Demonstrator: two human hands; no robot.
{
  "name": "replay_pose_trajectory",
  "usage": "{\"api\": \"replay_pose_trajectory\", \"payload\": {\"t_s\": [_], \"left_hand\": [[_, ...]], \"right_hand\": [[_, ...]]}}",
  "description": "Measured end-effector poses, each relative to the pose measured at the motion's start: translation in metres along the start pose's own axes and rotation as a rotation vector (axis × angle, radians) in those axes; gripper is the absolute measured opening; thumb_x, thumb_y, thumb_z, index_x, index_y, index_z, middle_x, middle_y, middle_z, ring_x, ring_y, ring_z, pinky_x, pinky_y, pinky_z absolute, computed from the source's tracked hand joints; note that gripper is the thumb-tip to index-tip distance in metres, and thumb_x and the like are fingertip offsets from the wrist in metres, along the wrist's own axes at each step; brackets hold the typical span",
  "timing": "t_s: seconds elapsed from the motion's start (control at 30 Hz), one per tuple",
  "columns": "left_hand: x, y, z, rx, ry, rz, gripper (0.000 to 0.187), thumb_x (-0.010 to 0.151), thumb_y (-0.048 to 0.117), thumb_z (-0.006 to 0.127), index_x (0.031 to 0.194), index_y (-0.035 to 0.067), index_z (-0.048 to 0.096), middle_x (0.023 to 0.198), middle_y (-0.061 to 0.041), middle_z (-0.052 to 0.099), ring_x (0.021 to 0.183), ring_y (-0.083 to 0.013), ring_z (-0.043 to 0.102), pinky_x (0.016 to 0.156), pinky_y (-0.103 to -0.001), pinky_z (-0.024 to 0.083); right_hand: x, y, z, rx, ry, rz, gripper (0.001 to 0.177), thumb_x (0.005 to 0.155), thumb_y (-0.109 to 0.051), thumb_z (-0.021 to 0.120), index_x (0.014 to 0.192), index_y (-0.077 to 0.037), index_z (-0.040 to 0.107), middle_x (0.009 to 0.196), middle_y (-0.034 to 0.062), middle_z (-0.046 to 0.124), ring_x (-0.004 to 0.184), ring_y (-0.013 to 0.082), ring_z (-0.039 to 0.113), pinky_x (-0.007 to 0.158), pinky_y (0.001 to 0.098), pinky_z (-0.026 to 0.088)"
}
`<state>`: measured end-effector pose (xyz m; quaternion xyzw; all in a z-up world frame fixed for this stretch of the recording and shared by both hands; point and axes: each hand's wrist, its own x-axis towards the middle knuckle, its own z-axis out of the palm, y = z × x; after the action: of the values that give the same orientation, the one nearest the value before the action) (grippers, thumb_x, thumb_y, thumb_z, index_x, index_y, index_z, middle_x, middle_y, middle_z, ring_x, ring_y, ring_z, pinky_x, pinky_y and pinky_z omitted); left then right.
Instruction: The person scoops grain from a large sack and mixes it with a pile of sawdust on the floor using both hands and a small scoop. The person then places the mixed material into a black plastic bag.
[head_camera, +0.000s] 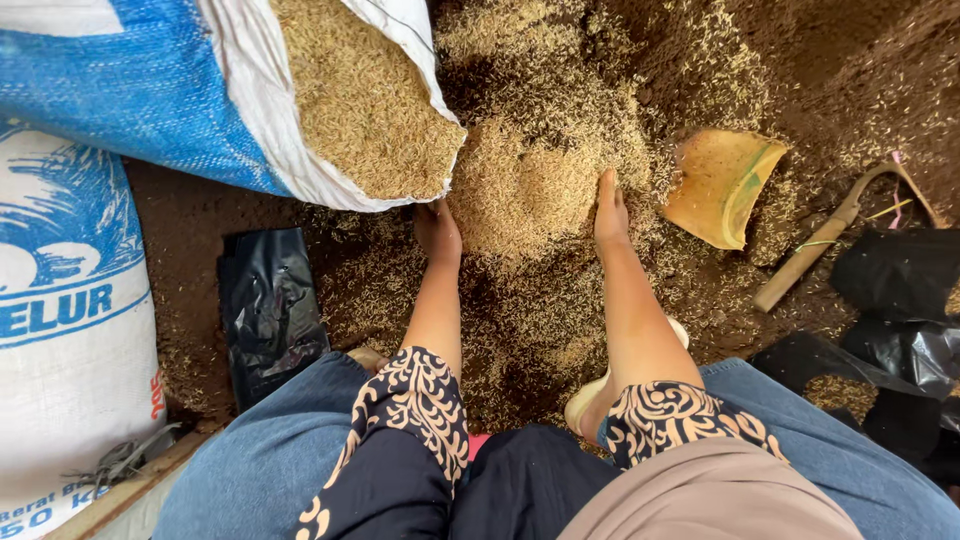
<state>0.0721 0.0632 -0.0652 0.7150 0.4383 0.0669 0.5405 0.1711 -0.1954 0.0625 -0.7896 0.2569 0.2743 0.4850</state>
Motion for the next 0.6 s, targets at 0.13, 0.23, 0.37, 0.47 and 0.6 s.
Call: {"api": "replay_pose_trajectory", "payload": {"t_s": [0.13,0.23,0.37,0.47,0.6], "left_hand": [[-0.011,0.026,-0.007,-0.130,-0.099,-0.020,0.084,0.098,0.066,0.035,0.159,0.009,0.031,0.163,-0.021,0.034,0.147,-0.0384,0.036,0.119,-0.046,0.030],[-0.025,0.048,-0.015,-0.210,-0.188,-0.122,0.091,0.093,0.069,0.039,0.159,0.008,0.027,0.163,-0.019,0.033,0.147,-0.0357,0.036,0.119,-0.045,0.031],[-0.036,0.085,-0.014,-0.237,-0.332,-0.304,0.098,0.092,0.076,0.035,0.161,0.008,0.021,0.166,-0.016,0.026,0.151,-0.0330,0.026,0.120,-0.046,0.024],[-0.045,0.106,-0.005,-0.221,-0.375,-0.207,0.102,0.092,0.078,0.035,0.162,0.006,0.017,0.168,-0.016,0.022,0.154,-0.0315,0.021,0.123,-0.044,0.021],[-0.056,0.133,0.004,-0.232,-0.361,-0.167,0.105,0.090,0.075,0.043,0.159,0.002,0.013,0.162,-0.019,0.029,0.148,-0.0317,0.031,0.118,-0.045,0.029]], "right_hand": [[0.009,-0.010,0.002,0.056,-0.148,0.014,0.111,0.077,-0.093,0.018,0.164,-0.025,0.009,0.170,0.0131,0.007,0.156,0.0362,0.007,0.121,0.0643,0.014],[0.003,-0.007,0.006,0.051,-0.187,0.029,0.109,0.071,-0.091,0.015,0.163,-0.033,0.007,0.170,0.0093,0.003,0.154,0.0384,0.002,0.116,0.0724,0.008],[-0.012,-0.022,0.004,0.111,-0.214,-0.024,0.105,0.076,-0.090,0.022,0.163,-0.032,0.011,0.171,0.0100,0.006,0.156,0.0387,0.002,0.116,0.0736,0.010],[-0.033,-0.038,0.005,0.100,-0.213,-0.021,0.103,0.074,-0.088,0.023,0.162,-0.035,0.015,0.170,0.0082,0.008,0.155,0.0387,0.004,0.115,0.0745,0.010],[-0.065,-0.063,0.006,0.090,-0.227,-0.100,0.106,0.076,-0.088,0.029,0.163,-0.028,0.019,0.170,0.0098,0.011,0.156,0.0383,0.005,0.115,0.0745,0.009]]}}
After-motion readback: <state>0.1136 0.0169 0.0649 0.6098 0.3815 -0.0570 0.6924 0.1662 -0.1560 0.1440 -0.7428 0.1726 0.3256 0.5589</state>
